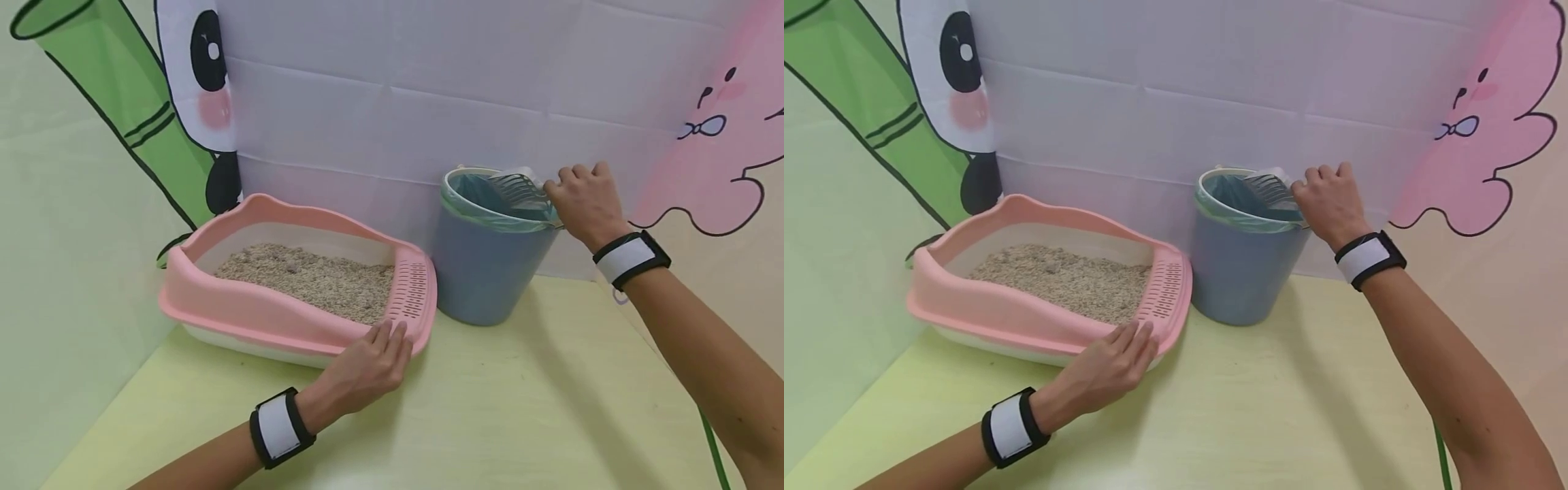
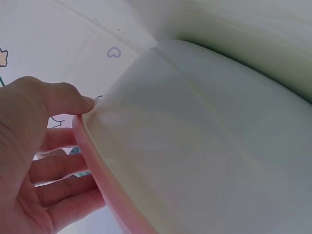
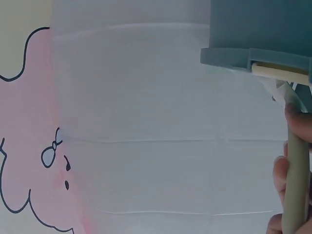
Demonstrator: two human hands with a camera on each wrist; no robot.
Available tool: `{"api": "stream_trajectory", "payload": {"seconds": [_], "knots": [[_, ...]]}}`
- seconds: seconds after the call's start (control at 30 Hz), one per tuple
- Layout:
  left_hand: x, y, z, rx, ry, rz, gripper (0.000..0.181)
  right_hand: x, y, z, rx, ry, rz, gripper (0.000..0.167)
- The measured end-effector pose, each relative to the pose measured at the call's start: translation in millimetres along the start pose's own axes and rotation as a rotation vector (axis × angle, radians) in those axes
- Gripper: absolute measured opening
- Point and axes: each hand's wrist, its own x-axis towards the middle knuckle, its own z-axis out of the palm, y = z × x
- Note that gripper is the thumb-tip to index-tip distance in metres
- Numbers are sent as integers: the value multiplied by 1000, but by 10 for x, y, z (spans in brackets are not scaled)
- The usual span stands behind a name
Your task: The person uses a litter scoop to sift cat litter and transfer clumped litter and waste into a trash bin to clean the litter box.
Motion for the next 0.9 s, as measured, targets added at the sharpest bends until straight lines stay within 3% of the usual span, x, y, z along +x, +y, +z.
{"api": "stream_trajectory", "payload": {"seconds": [0.1, 0.2, 0.27, 0.33, 0.43, 0.53, 0.63, 0.77, 0.9], "knots": [[7, 7, 1, 3, 0, 6, 30, 4, -32, -65, 122, 43, 107, 13], [7, 14, -1, 5, -4, 8, 31, 74, -141, -226, 349, 92, 252, 21], [8, 15, -1, 7, -5, 4, 31, 164, -274, -371, 507, 108, 295, 27], [4, 15, 0, 9, -3, 0, 31, 268, -454, -511, 628, 69, 281, 31], [-2, 9, 2, 7, 0, -10, 31, 405, -786, -627, 753, -68, 174, 31], [-6, 7, 5, 4, 2, -15, 31, 508, -1149, -617, 778, -240, 69, 31], [-1, 12, 4, 3, 4, -15, 30, 629, -1495, -511, 718, -369, 4, 30], [-3, 14, -7, -2, -2, -9, 29, 858, -1867, -312, 653, -498, -48, 24], [5, 12, -20, 4, 0, -9, 27, 1057, -2098, -102, 627, -585, -86, 19]]}}
